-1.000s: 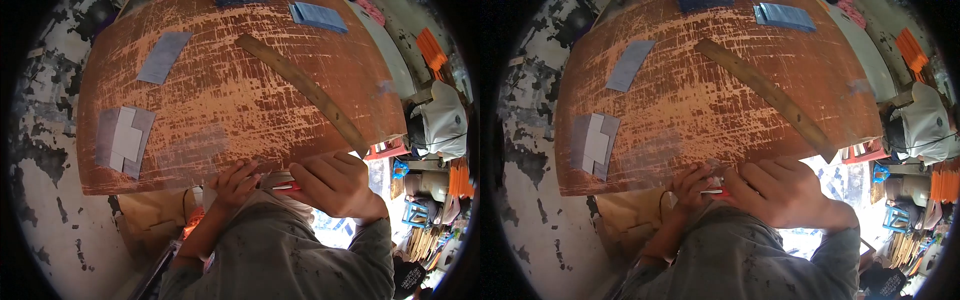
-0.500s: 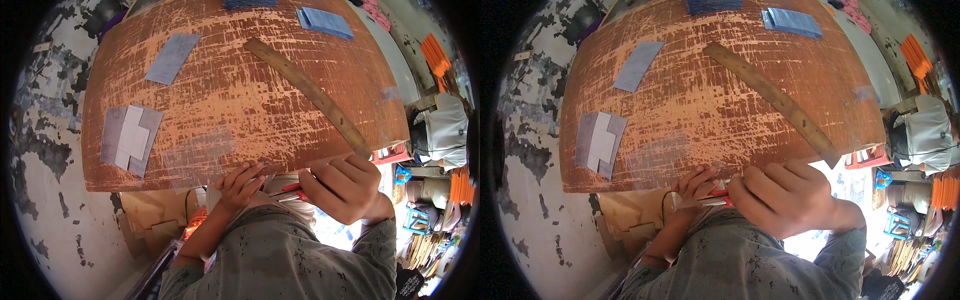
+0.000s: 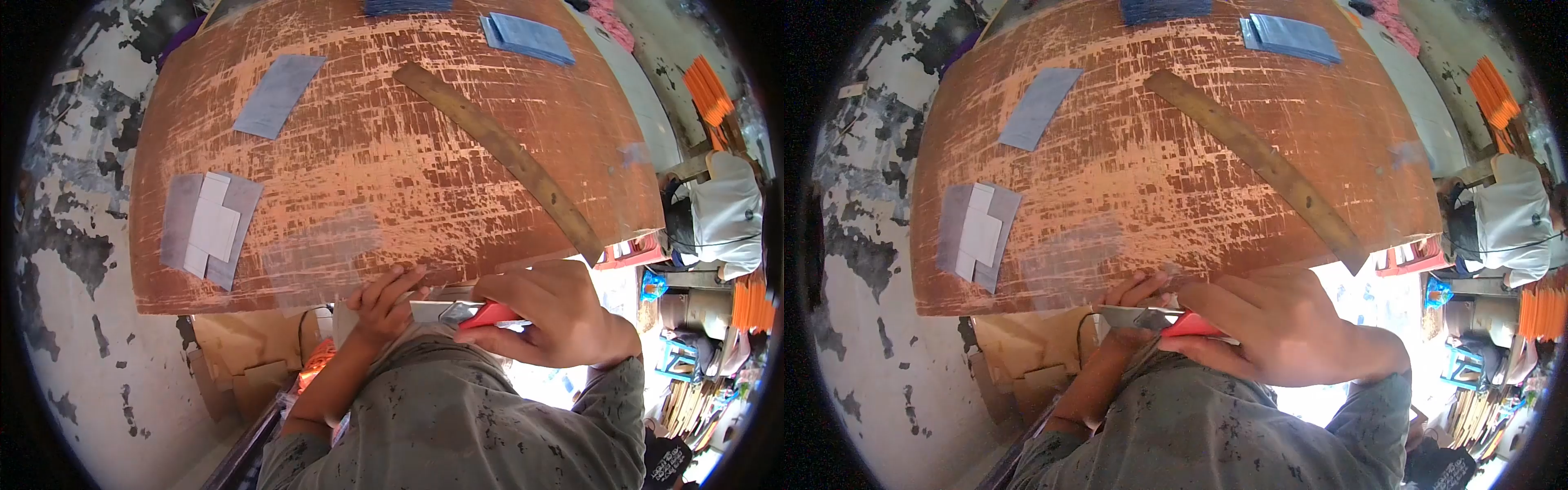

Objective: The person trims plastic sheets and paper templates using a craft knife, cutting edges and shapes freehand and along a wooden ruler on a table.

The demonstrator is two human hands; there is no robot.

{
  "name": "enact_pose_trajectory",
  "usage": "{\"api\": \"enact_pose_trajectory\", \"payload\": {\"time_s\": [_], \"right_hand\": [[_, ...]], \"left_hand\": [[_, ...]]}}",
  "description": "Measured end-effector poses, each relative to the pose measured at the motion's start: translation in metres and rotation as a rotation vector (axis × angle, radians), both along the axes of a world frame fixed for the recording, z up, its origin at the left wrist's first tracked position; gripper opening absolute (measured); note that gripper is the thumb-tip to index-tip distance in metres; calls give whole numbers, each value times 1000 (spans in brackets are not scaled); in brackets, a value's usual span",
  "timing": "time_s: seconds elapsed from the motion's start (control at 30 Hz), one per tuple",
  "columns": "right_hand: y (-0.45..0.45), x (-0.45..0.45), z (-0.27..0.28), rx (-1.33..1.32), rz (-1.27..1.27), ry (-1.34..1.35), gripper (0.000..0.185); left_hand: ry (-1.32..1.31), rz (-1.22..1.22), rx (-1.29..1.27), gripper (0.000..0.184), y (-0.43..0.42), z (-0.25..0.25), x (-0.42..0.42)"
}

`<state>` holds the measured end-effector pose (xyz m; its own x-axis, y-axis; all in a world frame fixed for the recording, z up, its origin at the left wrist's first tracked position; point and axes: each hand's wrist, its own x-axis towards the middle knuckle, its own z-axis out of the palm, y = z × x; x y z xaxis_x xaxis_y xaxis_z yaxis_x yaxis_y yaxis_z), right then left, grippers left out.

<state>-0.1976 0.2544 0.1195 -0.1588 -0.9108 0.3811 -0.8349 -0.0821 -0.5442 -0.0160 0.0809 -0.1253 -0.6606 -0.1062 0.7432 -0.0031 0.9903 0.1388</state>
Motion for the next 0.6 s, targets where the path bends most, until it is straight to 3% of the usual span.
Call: {"api": "enact_pose_trajectory", "payload": {"time_s": [0.1,0.17,0.6], "right_hand": [[0,0,7,77,-3,-94,49],[-1,0,10,99,-16,-98,49],[-1,2,9,124,-54,-71,47]], "left_hand": [[23,-84,191,15,2,-5,-3],[14,-20,60,22,2,1,-2],[34,-4,57,24,2,-1,-4]]}}
